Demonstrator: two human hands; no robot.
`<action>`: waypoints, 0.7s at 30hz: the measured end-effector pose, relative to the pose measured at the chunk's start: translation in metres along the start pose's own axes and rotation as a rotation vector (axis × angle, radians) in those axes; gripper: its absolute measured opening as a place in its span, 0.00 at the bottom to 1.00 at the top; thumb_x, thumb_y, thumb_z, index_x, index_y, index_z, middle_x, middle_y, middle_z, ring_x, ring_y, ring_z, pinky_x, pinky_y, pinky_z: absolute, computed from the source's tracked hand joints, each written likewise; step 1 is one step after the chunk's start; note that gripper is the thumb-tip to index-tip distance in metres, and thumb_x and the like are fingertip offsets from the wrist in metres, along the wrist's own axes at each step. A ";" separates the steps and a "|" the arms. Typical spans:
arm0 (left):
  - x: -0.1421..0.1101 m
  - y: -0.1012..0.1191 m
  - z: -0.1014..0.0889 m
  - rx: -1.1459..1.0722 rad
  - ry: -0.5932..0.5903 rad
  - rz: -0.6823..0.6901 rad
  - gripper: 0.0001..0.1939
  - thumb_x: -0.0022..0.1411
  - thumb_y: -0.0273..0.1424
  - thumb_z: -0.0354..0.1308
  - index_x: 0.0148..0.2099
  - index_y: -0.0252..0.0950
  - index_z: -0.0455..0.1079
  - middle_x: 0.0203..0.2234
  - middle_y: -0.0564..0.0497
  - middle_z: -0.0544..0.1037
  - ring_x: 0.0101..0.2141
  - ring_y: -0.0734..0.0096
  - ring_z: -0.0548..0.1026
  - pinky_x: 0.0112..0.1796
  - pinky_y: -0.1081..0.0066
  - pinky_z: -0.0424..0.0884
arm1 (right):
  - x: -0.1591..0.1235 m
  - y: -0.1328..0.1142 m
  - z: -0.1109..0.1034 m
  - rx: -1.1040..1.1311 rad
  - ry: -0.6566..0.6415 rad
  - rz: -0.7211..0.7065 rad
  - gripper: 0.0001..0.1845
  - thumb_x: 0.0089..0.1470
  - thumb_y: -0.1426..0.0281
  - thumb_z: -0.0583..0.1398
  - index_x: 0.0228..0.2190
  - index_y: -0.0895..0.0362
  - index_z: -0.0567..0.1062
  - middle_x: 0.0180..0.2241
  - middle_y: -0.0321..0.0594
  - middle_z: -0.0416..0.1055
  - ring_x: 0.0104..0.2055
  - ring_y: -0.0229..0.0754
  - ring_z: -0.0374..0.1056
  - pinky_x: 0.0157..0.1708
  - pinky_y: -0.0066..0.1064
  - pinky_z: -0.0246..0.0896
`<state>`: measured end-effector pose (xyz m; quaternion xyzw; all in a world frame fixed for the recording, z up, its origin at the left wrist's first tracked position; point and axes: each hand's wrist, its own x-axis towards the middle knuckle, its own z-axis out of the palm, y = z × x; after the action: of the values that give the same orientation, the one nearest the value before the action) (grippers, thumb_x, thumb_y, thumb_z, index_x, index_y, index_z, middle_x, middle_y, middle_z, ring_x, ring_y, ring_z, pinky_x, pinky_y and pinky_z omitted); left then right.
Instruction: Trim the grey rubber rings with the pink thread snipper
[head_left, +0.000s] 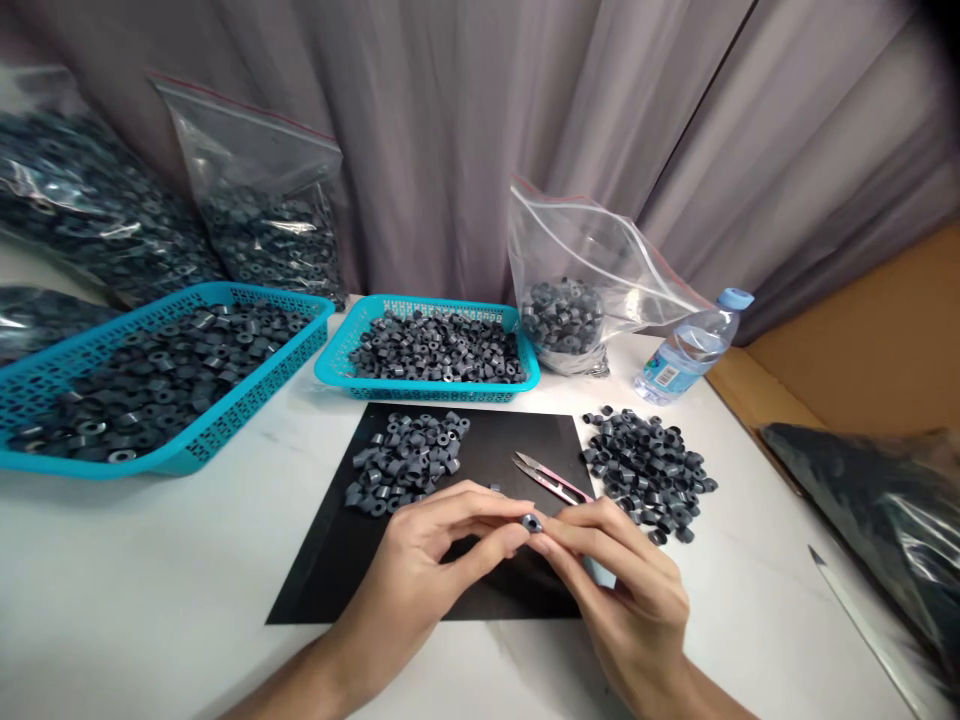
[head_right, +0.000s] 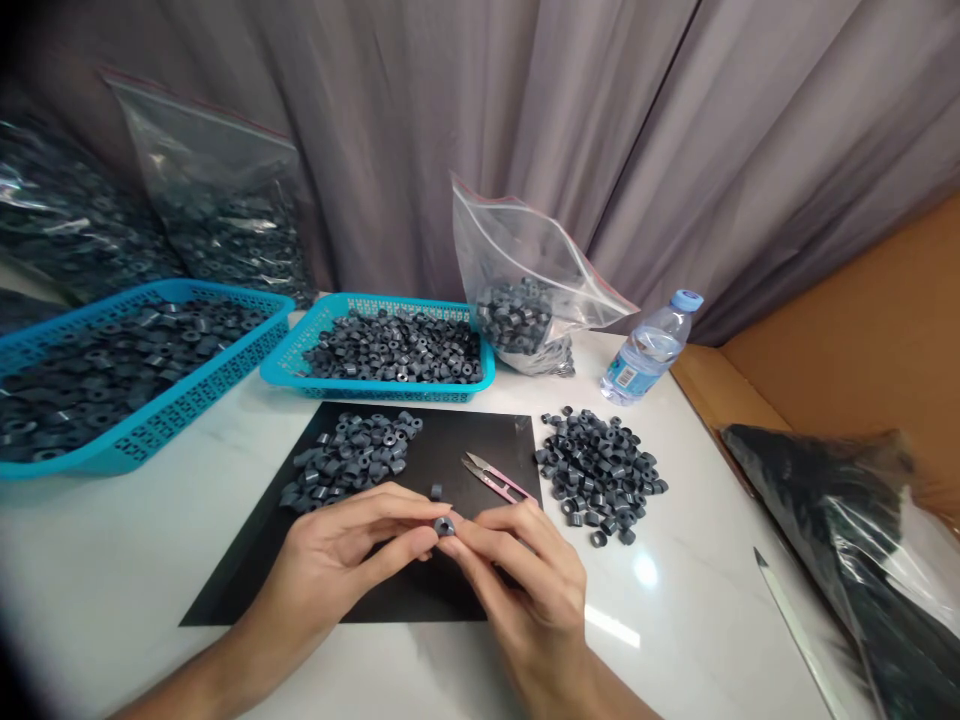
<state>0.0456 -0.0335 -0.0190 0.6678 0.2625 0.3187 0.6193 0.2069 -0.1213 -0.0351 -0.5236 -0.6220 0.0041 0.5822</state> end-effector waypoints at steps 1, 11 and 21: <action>0.000 0.000 0.000 0.032 -0.010 0.031 0.08 0.64 0.30 0.63 0.43 0.47 0.81 0.39 0.55 0.81 0.42 0.73 0.79 0.44 0.79 0.75 | 0.000 0.000 -0.001 0.006 -0.003 -0.002 0.08 0.56 0.80 0.65 0.35 0.56 0.80 0.29 0.40 0.73 0.28 0.40 0.69 0.28 0.34 0.66; 0.003 0.002 0.001 0.034 -0.013 -0.030 0.07 0.64 0.32 0.63 0.43 0.46 0.81 0.38 0.55 0.81 0.40 0.75 0.78 0.42 0.81 0.73 | 0.002 0.002 -0.003 0.003 -0.047 -0.005 0.07 0.56 0.80 0.65 0.35 0.58 0.78 0.29 0.38 0.71 0.30 0.38 0.67 0.31 0.32 0.64; 0.003 0.006 0.000 -0.025 0.024 -0.136 0.07 0.61 0.35 0.65 0.42 0.44 0.81 0.37 0.54 0.80 0.38 0.74 0.79 0.39 0.80 0.73 | 0.015 0.048 -0.016 -0.379 -0.287 0.114 0.17 0.60 0.63 0.63 0.50 0.53 0.73 0.45 0.45 0.71 0.47 0.50 0.66 0.46 0.42 0.67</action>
<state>0.0473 -0.0320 -0.0132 0.6369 0.3106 0.2871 0.6446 0.2527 -0.0996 -0.0484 -0.6520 -0.6572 -0.0056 0.3781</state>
